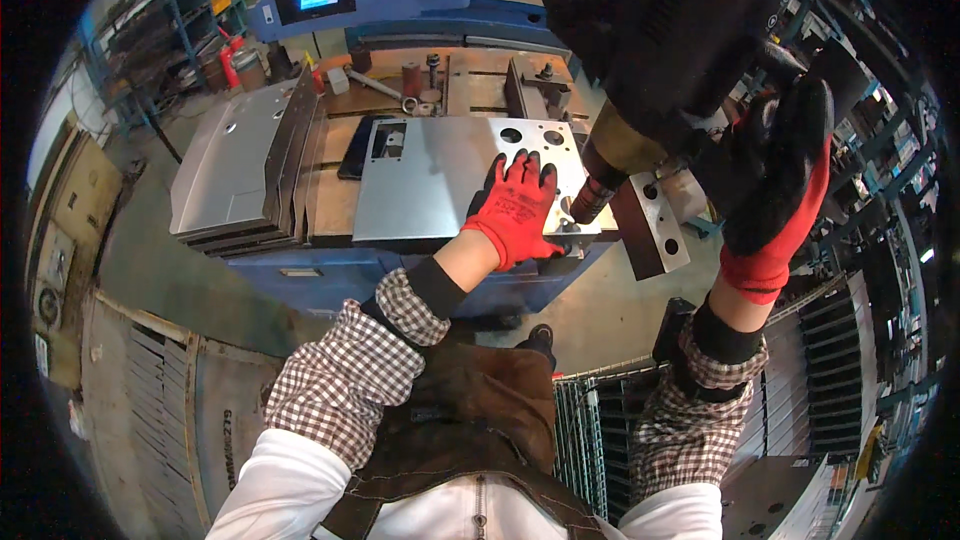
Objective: Operating a spot welding machine to join metal components on a fabrication floor.
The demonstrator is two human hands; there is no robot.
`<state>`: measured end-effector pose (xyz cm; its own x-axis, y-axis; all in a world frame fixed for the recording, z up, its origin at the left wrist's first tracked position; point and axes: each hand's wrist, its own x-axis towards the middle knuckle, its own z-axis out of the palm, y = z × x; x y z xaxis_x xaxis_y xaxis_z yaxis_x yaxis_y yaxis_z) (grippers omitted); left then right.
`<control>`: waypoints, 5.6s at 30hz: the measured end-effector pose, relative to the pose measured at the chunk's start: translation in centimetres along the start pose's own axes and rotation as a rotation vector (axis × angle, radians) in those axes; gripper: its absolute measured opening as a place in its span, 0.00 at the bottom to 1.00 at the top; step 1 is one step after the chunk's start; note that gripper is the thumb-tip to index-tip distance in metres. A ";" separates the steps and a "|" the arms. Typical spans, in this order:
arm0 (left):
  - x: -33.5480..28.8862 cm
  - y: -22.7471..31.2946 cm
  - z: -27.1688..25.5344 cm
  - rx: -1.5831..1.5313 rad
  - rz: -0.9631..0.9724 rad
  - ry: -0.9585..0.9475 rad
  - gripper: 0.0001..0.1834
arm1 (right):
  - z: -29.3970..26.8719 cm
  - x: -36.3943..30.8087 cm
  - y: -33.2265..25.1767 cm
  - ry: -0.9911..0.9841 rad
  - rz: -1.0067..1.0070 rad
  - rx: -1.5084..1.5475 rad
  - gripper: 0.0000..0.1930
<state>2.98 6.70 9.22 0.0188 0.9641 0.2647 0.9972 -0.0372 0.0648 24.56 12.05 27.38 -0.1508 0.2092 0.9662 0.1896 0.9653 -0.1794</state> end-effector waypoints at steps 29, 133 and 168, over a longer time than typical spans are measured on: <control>-0.5 -0.3 -0.1 0.000 0.005 0.008 0.62 | 8.8 -26.1 11.7 -0.329 0.894 0.454 0.24; -0.9 -0.8 0.6 -0.038 0.018 -0.003 0.58 | 0.1 -5.2 1.6 0.117 0.169 -0.072 0.27; -3.0 -4.7 -0.5 -0.269 0.156 0.133 0.50 | 0.6 7.4 3.3 0.115 0.193 0.302 0.26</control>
<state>-1.84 3.86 8.63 0.1424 0.8991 0.4140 0.9278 -0.2669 0.2605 23.48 16.83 33.79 -0.0266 0.3891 0.9208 -0.0936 0.9161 -0.3898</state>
